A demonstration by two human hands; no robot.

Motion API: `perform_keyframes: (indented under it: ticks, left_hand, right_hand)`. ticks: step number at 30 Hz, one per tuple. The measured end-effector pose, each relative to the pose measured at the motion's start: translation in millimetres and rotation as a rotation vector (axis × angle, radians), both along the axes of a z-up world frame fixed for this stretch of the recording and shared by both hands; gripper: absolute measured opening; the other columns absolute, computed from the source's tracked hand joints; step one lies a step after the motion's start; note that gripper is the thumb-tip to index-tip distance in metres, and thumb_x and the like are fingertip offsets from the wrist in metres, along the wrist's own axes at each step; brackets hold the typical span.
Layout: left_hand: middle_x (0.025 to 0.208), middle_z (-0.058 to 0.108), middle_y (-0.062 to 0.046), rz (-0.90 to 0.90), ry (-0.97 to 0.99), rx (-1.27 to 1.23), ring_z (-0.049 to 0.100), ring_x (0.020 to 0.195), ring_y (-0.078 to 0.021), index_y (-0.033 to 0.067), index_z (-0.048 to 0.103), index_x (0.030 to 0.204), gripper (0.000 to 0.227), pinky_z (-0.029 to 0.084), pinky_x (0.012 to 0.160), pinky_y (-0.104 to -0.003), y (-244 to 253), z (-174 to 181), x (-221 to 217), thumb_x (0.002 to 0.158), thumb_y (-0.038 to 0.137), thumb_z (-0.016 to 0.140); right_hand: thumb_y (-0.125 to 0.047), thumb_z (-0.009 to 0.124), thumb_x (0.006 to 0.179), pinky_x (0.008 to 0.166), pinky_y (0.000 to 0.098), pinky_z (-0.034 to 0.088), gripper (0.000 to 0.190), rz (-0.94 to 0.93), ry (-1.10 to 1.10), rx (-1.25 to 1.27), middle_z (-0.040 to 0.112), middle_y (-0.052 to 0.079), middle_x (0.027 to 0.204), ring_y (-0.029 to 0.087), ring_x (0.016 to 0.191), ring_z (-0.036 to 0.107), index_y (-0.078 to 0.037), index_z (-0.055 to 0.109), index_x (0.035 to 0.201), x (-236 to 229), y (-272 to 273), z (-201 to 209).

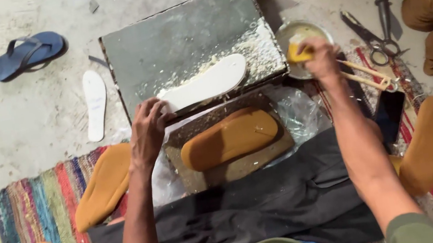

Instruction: The person sits on the floor assembling sandal soles. They pick up a white insole, spread glue over it with a yellow sponge, then press the insole onto a tan foam sole, repeating the process for additional soles and setting finished pairs aside.

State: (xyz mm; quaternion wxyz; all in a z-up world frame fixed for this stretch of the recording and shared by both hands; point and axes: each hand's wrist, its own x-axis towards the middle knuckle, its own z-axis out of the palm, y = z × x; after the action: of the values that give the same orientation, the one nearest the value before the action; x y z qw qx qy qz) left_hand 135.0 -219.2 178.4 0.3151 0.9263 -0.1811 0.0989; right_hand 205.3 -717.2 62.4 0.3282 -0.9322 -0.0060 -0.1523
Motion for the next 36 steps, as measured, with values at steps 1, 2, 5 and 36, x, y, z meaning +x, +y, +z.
perform_keyframes:
  ticks: [1,2,5,36]
  left_hand:
    - [0.120,0.065,-0.015,-0.004,-0.002,-0.004,0.061,0.110,-0.0350,0.0025,0.071,0.111,0.024,0.053,0.092,-0.042,-3,-4,-2,0.088,0.006,0.073]
    - [0.120,0.065,-0.015,-0.001,-0.008,-0.001,0.061,0.110,-0.0353,0.0030,0.070,0.111,0.024,0.054,0.092,-0.042,-2,-8,-4,0.088,0.006,0.073]
    - [0.124,0.063,-0.017,0.044,-0.014,-0.014,0.062,0.109,-0.0339,0.0036,0.070,0.113,0.023,0.055,0.091,-0.041,0,-20,5,0.090,0.005,0.071]
    - [0.093,0.069,-0.013,-0.198,0.266,0.365,0.068,0.083,-0.0329,0.0067,0.075,0.093,0.022,0.055,0.074,-0.044,1,26,25,0.097,0.027,0.067]
  right_hand:
    - [0.006,0.087,0.066,0.085,0.0388,0.058,0.038,-0.004,-0.002,-0.004,0.074,0.012,0.102,0.027,0.095,0.071,-0.006,0.075,0.100,-2,-9,-11]
    - [0.006,0.085,0.074,0.086,0.0375,0.058,0.033,0.058,0.045,-0.053,0.075,0.010,0.103,0.025,0.096,0.072,-0.008,0.075,0.101,-2,-15,-23]
    - [0.007,0.081,0.077,0.092,0.0380,0.058,0.034,0.112,0.004,0.050,0.076,0.009,0.109,0.024,0.104,0.072,-0.009,0.073,0.107,-3,-13,6]
    - [0.002,0.068,0.095,0.105,0.0474,0.044,0.039,0.051,-0.159,-0.231,0.067,0.014,0.127,0.033,0.123,0.057,-0.018,0.079,0.126,9,171,30]
